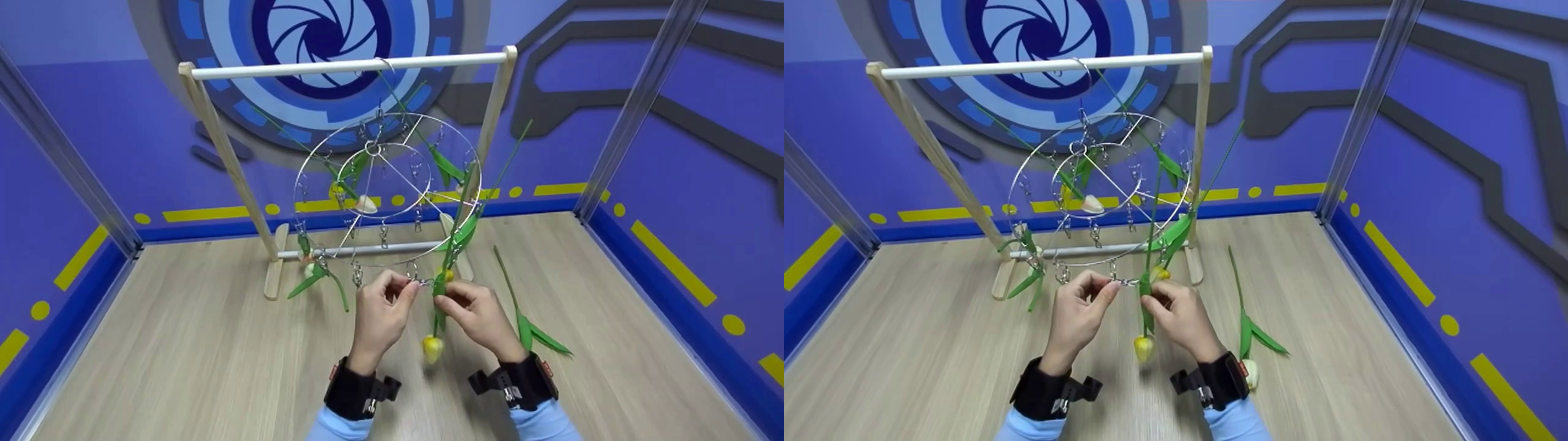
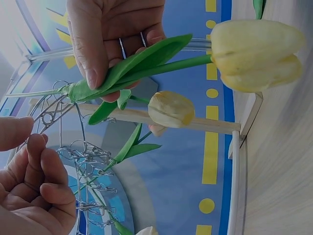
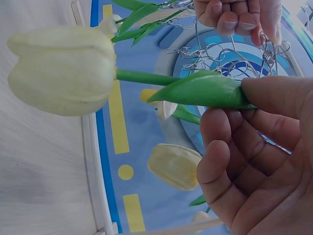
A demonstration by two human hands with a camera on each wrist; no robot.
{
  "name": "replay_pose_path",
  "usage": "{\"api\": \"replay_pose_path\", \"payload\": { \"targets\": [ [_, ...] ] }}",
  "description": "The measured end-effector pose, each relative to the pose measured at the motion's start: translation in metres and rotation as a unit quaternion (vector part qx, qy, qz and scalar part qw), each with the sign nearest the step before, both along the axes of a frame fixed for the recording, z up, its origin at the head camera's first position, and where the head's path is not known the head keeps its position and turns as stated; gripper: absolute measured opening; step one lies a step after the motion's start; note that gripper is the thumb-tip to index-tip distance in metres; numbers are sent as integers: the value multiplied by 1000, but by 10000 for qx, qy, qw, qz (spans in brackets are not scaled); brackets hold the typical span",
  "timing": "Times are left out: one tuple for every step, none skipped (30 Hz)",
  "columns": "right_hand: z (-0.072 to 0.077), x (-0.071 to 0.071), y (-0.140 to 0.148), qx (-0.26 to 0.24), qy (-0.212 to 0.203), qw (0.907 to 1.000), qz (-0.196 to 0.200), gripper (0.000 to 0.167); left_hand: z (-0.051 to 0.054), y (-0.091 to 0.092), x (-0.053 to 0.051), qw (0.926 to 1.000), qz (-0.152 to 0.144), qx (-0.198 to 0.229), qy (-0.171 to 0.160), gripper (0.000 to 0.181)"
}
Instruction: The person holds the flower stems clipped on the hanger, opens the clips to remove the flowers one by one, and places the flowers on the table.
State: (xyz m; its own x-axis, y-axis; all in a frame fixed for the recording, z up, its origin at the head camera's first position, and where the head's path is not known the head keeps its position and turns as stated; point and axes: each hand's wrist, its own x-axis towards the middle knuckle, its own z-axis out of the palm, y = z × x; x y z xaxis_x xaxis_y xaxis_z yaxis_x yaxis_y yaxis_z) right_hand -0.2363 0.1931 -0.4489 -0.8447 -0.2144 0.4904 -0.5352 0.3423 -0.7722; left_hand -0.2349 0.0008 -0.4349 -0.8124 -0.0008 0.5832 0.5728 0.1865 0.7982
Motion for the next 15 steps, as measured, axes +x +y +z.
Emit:
{"api": "replay_pose_path", "payload": {
  "targets": [
    [0,0,0,-4,22,10000,3,5,0,0,0,10000,1,-1,-2,12],
    [0,0,0,-9,46,10000,10,5,0,0,0,10000,-1,3,-10,12],
    [0,0,0,-14,69,10000,20,5,0,0,0,10000,2,-1,-23,12],
    [0,0,0,-19,87,10000,29,5,0,0,0,10000,8,-4,-40,12],
    [1,0,0,-15,103,9999,32,5,0,0,0,10000,14,-5,-55,12],
    [1,0,0,-12,118,9999,33,6,0,0,0,10000,12,3,-67,12],
    [1,0,0,1,137,9999,30,6,0,0,0,10000,15,4,-85,12],
    [0,-1,0,5,134,9999,32,6,0,0,0,10000,17,3,-97,12],
    [0,-1,0,6,120,9999,29,6,0,0,0,9999,26,-8,-107,12],
    [0,-1,1,1,94,10000,21,6,0,0,0,9999,24,-5,-102,11],
    [0,-1,1,-3,69,10000,13,6,0,0,0,9999,22,-11,-101,11],
    [0,-1,1,-17,43,10000,17,6,0,0,0,10000,16,-8,-96,11],
    [0,-1,2,-30,18,10000,22,6,0,-1,0,10000,20,-18,-96,11],
    [1,-1,2,-48,-16,10000,28,6,0,-1,0,9999,26,-31,-98,11],
    [1,-1,2,-59,-34,10000,33,6,0,-1,-1,9999,40,-46,-114,11]
  ]
}}
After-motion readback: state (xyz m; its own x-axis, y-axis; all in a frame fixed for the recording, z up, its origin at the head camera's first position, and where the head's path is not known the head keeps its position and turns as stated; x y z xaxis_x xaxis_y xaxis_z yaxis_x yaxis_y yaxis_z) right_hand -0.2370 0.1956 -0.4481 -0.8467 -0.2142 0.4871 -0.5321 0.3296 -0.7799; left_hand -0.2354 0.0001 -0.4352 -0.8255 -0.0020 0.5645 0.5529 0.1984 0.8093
